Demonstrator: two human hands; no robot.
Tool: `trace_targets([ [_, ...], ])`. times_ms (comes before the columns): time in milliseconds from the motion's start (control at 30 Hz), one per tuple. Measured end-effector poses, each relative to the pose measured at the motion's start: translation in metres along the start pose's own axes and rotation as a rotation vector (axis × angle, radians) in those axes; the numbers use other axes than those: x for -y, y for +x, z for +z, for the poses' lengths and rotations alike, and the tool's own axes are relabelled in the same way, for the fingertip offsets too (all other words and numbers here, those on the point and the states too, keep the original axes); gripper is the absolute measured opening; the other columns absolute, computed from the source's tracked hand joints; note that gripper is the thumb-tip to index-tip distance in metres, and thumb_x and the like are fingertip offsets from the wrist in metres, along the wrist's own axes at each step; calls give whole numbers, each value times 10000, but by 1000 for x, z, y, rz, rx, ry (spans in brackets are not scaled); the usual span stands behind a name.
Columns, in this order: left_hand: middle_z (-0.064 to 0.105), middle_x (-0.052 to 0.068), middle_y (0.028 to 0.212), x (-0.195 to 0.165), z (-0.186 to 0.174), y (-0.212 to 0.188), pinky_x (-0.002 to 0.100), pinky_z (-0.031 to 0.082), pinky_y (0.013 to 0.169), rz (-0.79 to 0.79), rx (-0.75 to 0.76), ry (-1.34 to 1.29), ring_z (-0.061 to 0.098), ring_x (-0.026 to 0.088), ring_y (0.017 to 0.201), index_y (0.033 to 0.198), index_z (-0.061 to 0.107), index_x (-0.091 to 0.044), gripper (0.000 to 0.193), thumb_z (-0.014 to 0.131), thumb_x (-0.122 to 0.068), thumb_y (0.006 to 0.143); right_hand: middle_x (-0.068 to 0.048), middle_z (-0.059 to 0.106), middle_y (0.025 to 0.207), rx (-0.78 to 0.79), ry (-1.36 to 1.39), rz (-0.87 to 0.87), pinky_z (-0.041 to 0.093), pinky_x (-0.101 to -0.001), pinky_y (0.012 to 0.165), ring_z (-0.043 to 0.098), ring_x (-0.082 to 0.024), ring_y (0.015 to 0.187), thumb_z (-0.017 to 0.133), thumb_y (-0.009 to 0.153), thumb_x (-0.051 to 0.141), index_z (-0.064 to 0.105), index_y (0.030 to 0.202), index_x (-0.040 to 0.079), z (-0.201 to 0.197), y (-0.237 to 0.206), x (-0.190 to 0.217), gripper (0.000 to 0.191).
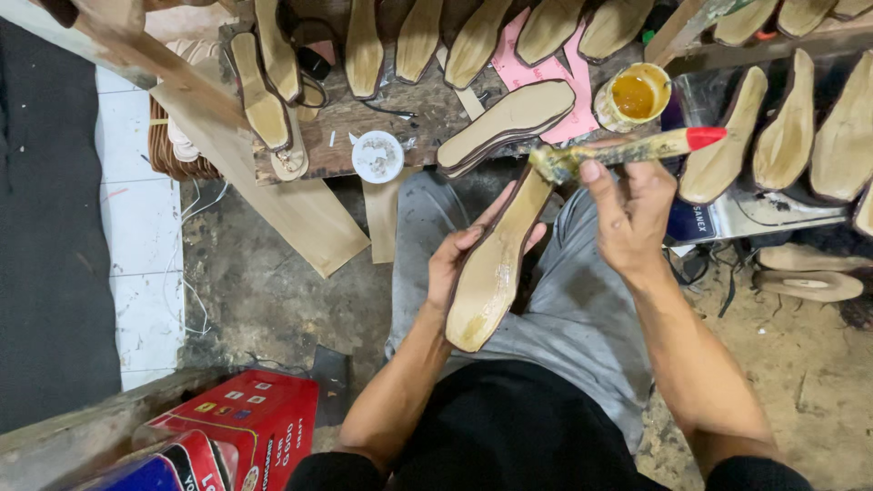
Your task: The person sits on the floor and uses a brush to apply glue from a cup onto the underside of shoe insoles, coating each insole one at a time and placing finished ones on the workbench among rows of other insoles.
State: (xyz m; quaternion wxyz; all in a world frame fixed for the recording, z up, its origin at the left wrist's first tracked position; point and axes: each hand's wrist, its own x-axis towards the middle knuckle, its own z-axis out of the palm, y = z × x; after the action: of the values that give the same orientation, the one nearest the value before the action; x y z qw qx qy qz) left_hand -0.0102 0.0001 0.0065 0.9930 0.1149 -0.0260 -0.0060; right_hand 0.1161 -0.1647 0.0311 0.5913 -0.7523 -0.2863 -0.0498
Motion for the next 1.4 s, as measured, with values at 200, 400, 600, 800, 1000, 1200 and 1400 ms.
trace_targets([
  [200,425,200,1632,6,-17,9,368,343,1263,40,-144,49,462,281,1479,1674,265,27,814,402,-537,1103,-172,708,1053,194,-55,-200,542,-366,902,689,-317,1002,666,1003,30,688,1120,-27,23,-31,21,132],
  [400,482,169,1573,7,-43,18,396,393,1199,135,-144,-71,518,302,1359,1634,335,11,682,432,-423,1117,-159,705,1015,403,73,-222,563,-381,794,705,-310,911,695,923,12,680,1091,-42,32,-53,32,177],
  [600,510,119,1558,-6,-59,30,391,393,1199,295,-289,-45,537,224,1380,1582,403,13,634,477,-188,985,-185,657,1051,586,256,-504,539,-443,829,660,-359,914,674,915,18,626,1136,-78,27,-66,34,246],
  [800,565,172,1472,-12,-55,28,427,405,1217,181,-265,-120,574,285,1333,1487,483,49,544,481,-188,998,-148,649,1053,299,91,-295,545,-395,816,663,-305,911,652,937,-40,656,1124,-57,31,-55,24,188],
  [1000,563,213,1455,-19,-60,32,426,399,1236,278,-314,-42,566,307,1323,1470,486,93,535,480,-207,1027,-191,655,1049,394,8,-299,552,-353,757,668,-286,886,655,890,-25,668,1090,-53,34,-64,19,202],
  [1200,572,196,1458,-17,-74,27,413,415,1206,164,-251,-95,573,308,1323,1458,486,86,558,492,-235,1003,-184,681,1056,212,0,-220,548,-367,792,671,-295,926,644,996,0,668,1099,-55,35,-58,4,119],
  [1400,573,147,1459,-18,-87,39,369,442,1124,440,-273,19,572,306,1269,1534,467,2,580,510,-269,1023,-228,667,1035,158,-41,-210,553,-398,836,665,-347,945,632,949,-9,654,1104,-78,50,-94,3,171],
])
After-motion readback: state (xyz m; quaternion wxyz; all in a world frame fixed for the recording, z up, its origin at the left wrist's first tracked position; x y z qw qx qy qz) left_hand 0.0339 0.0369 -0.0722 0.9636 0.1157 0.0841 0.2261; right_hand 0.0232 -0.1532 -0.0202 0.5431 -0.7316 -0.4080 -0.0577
